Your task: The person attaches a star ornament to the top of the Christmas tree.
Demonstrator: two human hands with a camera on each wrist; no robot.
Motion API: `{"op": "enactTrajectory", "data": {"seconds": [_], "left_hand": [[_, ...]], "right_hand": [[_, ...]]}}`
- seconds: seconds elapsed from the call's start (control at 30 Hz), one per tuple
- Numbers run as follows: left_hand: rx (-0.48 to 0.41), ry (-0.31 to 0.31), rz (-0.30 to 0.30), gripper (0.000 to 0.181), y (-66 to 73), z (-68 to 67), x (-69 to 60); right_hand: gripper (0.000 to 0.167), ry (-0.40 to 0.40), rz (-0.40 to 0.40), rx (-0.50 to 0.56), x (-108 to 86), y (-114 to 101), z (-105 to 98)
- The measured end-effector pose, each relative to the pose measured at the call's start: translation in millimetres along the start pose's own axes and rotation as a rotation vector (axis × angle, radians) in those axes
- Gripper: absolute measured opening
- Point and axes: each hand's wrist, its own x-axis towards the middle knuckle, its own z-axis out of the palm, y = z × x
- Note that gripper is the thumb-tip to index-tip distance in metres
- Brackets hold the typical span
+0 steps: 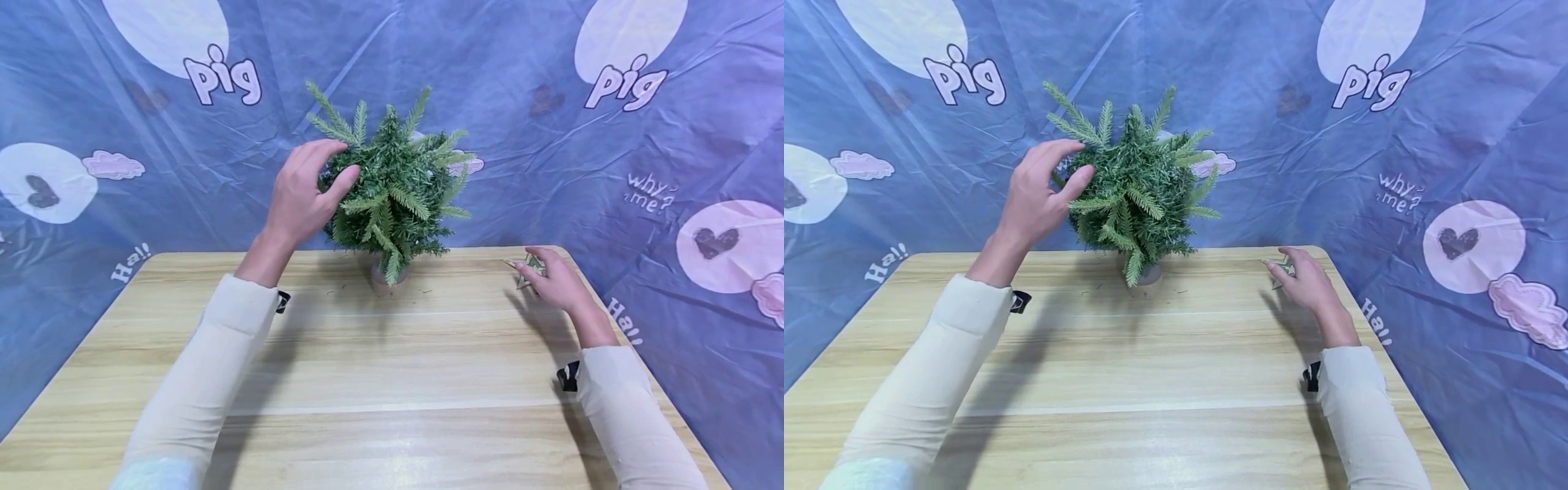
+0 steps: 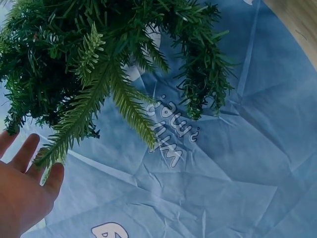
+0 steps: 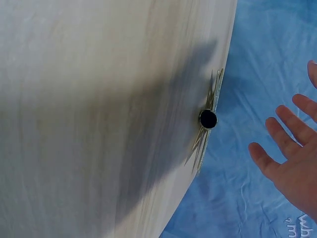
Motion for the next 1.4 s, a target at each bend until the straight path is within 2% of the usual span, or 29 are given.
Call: {"op": "enactTrajectory", "data": {"seconds": [0.33, 0.87, 1.13, 1.4], "left_hand": [[0.027, -0.069, -0.027, 0.047, 0.3, -1.5, 10.4], [0.084, -0.202, -0.139, 0.058, 7.8, 0.8, 29.5], [0.116, -0.295, -0.200, 0.064, 10.4, 2.3, 40.0], [0.145, -0.413, -0.194, 0.077, 13.6, 1.8, 45.2]], "right_hand": [[0.057, 0.007, -0.017, -0.026, 4.9, 8, -4], [0.064, -0.013, 0.066, -0.029, 2.1, 15, -4], [0.066, -0.041, 0.085, -0.030, 2.5, 21, -1], [0.072, -0.054, 0.143, -0.042, 1.9, 27, -2]]}}
